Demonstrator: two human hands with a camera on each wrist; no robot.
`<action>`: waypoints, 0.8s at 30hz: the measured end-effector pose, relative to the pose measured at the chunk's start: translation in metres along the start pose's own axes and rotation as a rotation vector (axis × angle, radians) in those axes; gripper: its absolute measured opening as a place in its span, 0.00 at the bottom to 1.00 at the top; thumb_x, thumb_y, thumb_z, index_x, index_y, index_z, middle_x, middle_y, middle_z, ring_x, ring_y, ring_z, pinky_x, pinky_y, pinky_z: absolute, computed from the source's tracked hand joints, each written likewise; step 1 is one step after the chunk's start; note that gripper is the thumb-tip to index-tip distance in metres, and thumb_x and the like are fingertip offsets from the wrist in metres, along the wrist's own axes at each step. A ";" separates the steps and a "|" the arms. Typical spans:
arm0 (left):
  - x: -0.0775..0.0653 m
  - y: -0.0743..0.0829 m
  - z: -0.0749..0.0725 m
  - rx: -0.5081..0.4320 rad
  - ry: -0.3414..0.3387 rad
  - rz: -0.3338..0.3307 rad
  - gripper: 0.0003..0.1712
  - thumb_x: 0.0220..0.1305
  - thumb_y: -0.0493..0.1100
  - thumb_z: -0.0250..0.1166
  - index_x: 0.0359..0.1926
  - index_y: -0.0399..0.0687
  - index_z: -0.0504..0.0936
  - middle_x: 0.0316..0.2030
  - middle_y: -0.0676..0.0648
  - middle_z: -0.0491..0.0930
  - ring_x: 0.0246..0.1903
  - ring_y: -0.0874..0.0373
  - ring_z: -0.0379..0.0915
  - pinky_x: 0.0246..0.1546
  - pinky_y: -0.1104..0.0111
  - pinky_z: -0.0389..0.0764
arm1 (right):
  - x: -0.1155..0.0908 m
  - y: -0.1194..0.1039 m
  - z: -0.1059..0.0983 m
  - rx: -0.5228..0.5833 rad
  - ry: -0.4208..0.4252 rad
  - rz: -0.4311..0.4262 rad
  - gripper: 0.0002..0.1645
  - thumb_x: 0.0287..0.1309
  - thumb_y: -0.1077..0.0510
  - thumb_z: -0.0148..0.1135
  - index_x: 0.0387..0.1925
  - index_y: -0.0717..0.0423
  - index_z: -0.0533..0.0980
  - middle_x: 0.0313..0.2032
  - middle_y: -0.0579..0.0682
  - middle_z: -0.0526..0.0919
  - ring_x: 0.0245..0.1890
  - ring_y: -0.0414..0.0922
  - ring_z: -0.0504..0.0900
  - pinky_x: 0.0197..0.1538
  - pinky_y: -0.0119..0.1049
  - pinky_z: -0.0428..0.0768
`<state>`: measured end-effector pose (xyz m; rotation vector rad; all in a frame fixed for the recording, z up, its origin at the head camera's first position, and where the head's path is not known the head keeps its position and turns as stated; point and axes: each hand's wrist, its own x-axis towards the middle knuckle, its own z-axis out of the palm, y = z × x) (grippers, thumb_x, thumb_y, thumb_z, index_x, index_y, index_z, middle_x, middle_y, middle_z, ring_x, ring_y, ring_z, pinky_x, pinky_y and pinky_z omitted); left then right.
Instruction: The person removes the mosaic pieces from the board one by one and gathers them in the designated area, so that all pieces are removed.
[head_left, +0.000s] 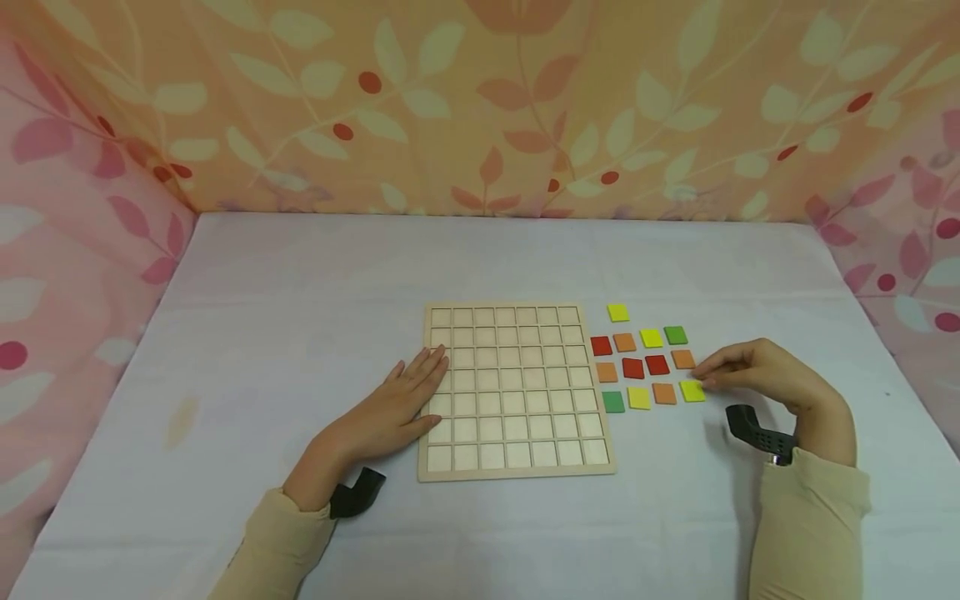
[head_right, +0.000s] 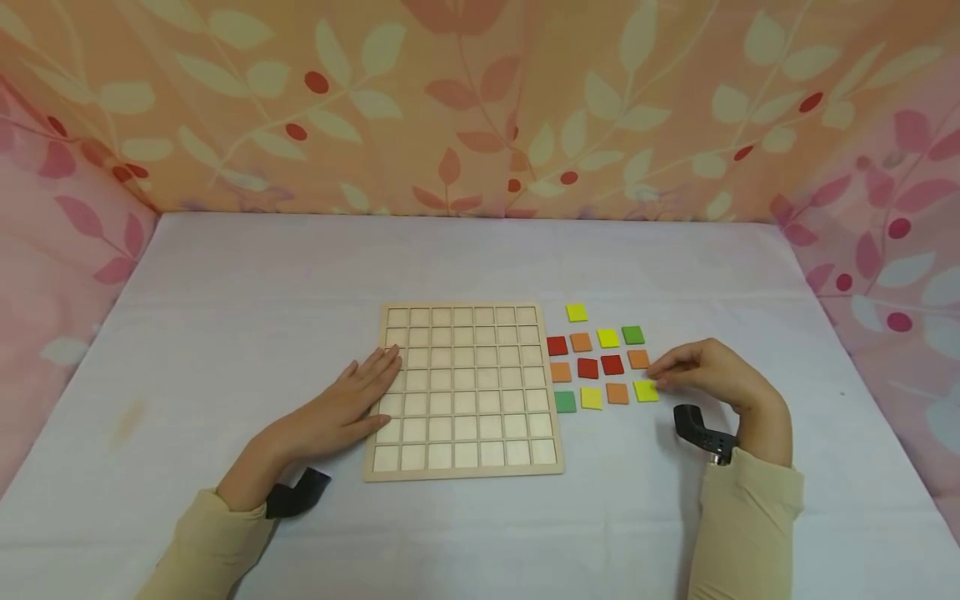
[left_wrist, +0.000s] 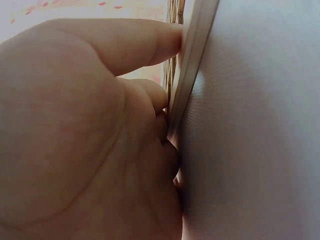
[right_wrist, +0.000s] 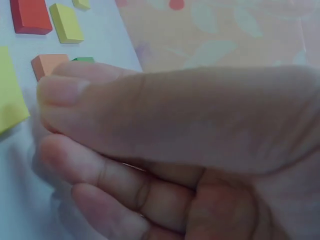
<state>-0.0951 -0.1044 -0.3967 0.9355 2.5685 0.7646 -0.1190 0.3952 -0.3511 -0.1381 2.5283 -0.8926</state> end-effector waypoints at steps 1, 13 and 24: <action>0.001 0.000 0.000 -0.001 0.000 0.001 0.42 0.68 0.45 0.55 0.73 0.36 0.43 0.73 0.43 0.36 0.72 0.48 0.28 0.68 0.48 0.37 | 0.000 0.001 -0.001 0.000 0.011 -0.006 0.14 0.56 0.56 0.66 0.42 0.60 0.83 0.41 0.50 0.84 0.38 0.32 0.76 0.41 0.25 0.74; 0.001 -0.003 0.004 -0.014 -0.005 -0.004 0.42 0.68 0.45 0.55 0.72 0.35 0.43 0.73 0.42 0.36 0.72 0.48 0.28 0.68 0.48 0.37 | 0.001 0.006 -0.002 0.008 0.030 0.005 0.18 0.57 0.53 0.65 0.45 0.60 0.82 0.44 0.51 0.83 0.40 0.30 0.74 0.41 0.26 0.74; 0.002 -0.006 0.007 -0.047 -0.037 -0.007 0.45 0.68 0.51 0.55 0.73 0.35 0.41 0.73 0.41 0.35 0.72 0.47 0.27 0.67 0.48 0.35 | 0.006 0.001 0.005 0.046 0.173 0.045 0.26 0.63 0.47 0.58 0.52 0.64 0.76 0.49 0.58 0.79 0.40 0.28 0.70 0.51 0.53 0.67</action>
